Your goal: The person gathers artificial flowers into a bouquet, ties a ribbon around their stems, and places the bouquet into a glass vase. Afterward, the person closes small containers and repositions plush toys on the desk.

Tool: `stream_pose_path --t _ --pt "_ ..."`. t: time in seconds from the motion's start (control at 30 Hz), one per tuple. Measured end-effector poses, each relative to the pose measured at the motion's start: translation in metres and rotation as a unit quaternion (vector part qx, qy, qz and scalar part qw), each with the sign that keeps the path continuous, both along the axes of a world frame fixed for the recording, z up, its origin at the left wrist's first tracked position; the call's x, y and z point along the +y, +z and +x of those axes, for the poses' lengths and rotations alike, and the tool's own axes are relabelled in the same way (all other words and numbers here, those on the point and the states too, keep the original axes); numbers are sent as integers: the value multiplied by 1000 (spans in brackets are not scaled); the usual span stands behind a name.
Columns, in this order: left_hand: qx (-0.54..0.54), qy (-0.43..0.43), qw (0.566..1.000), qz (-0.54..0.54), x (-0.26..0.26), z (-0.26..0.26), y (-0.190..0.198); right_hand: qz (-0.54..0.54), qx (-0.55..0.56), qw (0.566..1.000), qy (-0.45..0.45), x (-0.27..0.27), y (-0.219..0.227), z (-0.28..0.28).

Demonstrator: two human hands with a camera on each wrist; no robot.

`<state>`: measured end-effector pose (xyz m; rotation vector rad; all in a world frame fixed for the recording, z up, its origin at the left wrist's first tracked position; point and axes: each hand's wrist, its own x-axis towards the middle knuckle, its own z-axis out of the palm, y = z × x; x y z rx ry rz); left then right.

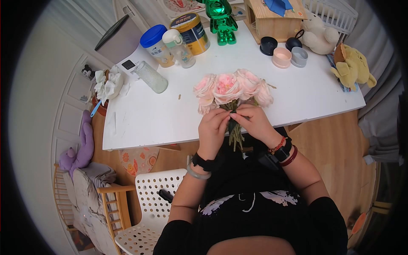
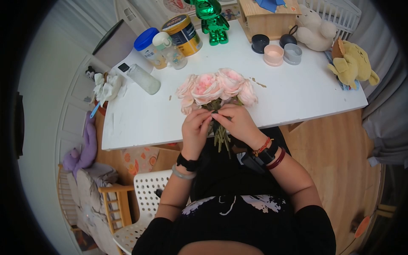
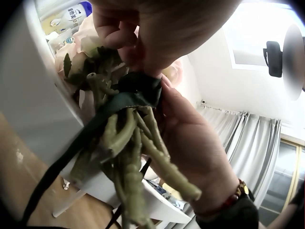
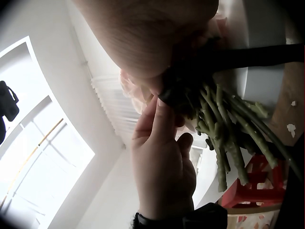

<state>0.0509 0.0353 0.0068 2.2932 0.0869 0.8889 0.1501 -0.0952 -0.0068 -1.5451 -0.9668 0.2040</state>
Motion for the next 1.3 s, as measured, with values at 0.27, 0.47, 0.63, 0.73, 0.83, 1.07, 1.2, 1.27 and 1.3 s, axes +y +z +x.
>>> stream_pose_path --t 0.27,0.47,0.63,0.73,0.83,1.07,1.2,1.27,1.3 --pt "-37 25 996 81 -1 3 -5 2 1 1000 -11 1 1 -1" --pt "-32 37 997 67 -6 3 -2 14 -7 999 -38 2 3 -3" --pt "-41 48 997 50 -7 4 -5 -6 41 997 -65 2 2 -7" --pt "-40 57 997 37 -8 3 -5 30 66 994 -78 6 -3 -9" --pt "-35 54 998 3 -10 1 -7 59 82 992 -81 8 -6 -9" --pt "9 17 994 -104 -13 1 -5 34 72 993 -81 8 -9 -5" --pt "33 -23 994 -102 -10 0 -1 32 90 992 -78 8 -7 -5" --pt "28 -20 994 -101 -9 0 -4 15 90 993 -80 7 -5 -5" --pt "22 -16 995 -100 -8 0 -5 15 90 993 -80 7 -4 -5"
